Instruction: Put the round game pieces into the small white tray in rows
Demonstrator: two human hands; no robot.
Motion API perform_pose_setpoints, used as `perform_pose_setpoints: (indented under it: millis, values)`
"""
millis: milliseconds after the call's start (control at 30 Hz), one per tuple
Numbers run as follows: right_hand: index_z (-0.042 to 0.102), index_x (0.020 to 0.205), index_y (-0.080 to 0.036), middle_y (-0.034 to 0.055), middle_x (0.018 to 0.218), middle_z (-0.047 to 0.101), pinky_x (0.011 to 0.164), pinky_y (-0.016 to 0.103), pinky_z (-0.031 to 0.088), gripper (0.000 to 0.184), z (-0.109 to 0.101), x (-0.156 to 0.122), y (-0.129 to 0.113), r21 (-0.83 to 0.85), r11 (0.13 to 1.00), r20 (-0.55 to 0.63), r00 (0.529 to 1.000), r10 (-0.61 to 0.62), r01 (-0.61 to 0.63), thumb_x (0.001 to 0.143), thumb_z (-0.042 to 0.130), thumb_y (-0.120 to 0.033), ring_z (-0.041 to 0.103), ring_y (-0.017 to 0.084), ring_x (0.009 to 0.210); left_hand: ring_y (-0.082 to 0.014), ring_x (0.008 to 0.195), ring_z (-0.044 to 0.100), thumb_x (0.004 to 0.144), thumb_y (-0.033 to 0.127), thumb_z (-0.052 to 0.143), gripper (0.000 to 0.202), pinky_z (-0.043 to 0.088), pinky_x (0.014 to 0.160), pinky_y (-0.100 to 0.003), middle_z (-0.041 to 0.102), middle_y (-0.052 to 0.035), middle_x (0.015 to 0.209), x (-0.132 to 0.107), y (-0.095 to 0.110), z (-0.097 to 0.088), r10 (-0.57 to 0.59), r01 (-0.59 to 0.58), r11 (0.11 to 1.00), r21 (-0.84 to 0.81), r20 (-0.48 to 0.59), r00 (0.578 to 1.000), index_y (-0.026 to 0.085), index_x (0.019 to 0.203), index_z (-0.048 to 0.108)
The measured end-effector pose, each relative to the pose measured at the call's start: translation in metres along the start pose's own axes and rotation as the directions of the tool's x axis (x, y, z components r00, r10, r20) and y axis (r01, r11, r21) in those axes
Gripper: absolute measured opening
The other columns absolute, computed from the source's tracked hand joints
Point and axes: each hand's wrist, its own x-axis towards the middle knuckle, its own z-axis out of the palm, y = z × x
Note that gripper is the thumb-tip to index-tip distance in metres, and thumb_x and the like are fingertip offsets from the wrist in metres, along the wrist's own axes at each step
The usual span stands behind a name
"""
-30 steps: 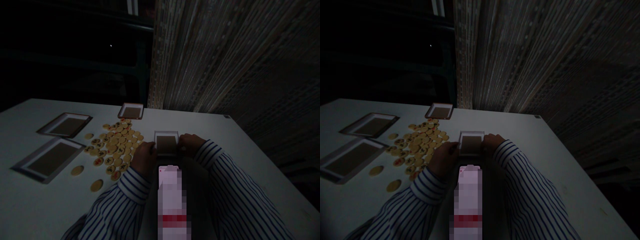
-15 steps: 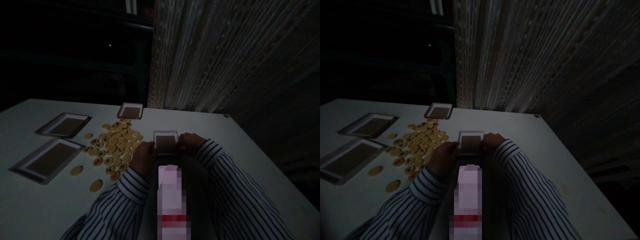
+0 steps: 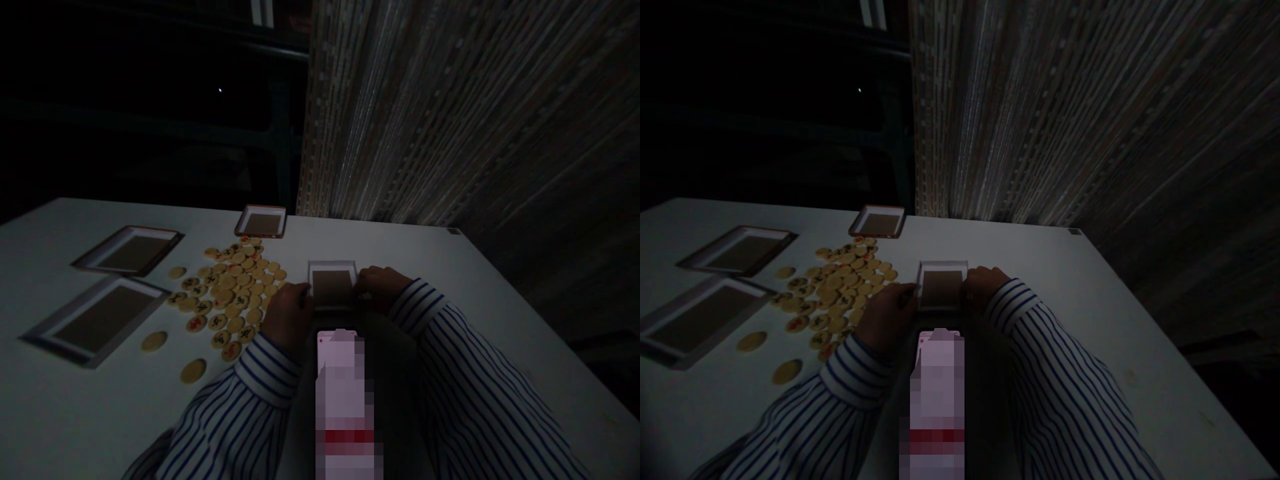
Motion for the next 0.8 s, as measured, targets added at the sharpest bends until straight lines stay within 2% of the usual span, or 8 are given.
perform_pose_setpoints:
  millis: [167, 400, 567, 800]
  values:
    - [0.067, 0.095, -0.03, 0.0082, 0.101, 0.059, 0.069, 0.034, 0.039, 0.024, 0.0005, -0.0004, -0.0012, -0.003, 1.0, 0.007, 1.0, 0.015, -0.015, 0.074, 0.056, -0.034, 0.052, 0.025, 0.095, -0.0176, 0.085, 0.059, 0.077, 0.019, 0.048, 0.029, 0.045, 0.077, -0.029, 0.064, -0.0083, 0.096, 0.0002, -0.0005, 0.0013, -0.015, 0.015, 1.0, -0.006, -0.012, 1.0, 0.015, 0.102, 0.062]
    - [0.065, 0.1, -0.026, 0.0074, 0.097, 0.063, 0.071, 0.034, 0.042, 0.031, 0.0015, -0.0011, 0.0029, 0.026, 0.999, -0.042, 0.998, 0.046, -0.045, 0.073, 0.054, -0.037, 0.056, 0.023, 0.09, -0.0178, 0.087, 0.059, 0.076, 0.018, 0.048, 0.03, 0.046, 0.077, -0.029, 0.065, -0.0087, 0.096, 0.0002, -0.0022, 0.0023, -0.001, 0.0, 1.0, -0.013, -0.02, 1.0, 0.015, 0.102, 0.062]
    - [0.065, 0.1, -0.023, 0.0055, 0.09, 0.068, 0.068, 0.031, 0.044, 0.032, 0.0018, -0.0011, 0.0034, 0.113, 0.986, 0.042, 0.993, 0.115, -0.119, 0.073, 0.054, -0.037, 0.061, 0.021, 0.08, -0.0184, 0.087, 0.059, 0.076, 0.018, 0.048, 0.029, 0.045, 0.077, -0.03, 0.065, -0.009, 0.094, 0.0006, -0.0021, 0.002, 0.004, -0.004, 1.0, -0.004, -0.026, 1.0, 0.015, 0.101, 0.063]
    - [0.069, 0.091, -0.024, 0.0055, 0.082, 0.069, 0.064, 0.028, 0.044, 0.026, 0.0082, 0.0014, 0.004, 0.15, 0.982, 0.008, 0.994, 0.112, -0.112, 0.071, 0.057, -0.036, 0.063, 0.021, 0.077, -0.0186, 0.084, 0.06, 0.076, 0.018, 0.048, 0.03, 0.045, 0.076, -0.03, 0.065, -0.01, 0.096, 0.0014, -0.0007, 0.0016, -0.015, 0.015, 1.0, -0.027, 0.002, 1.0, 0.014, 0.102, 0.063]
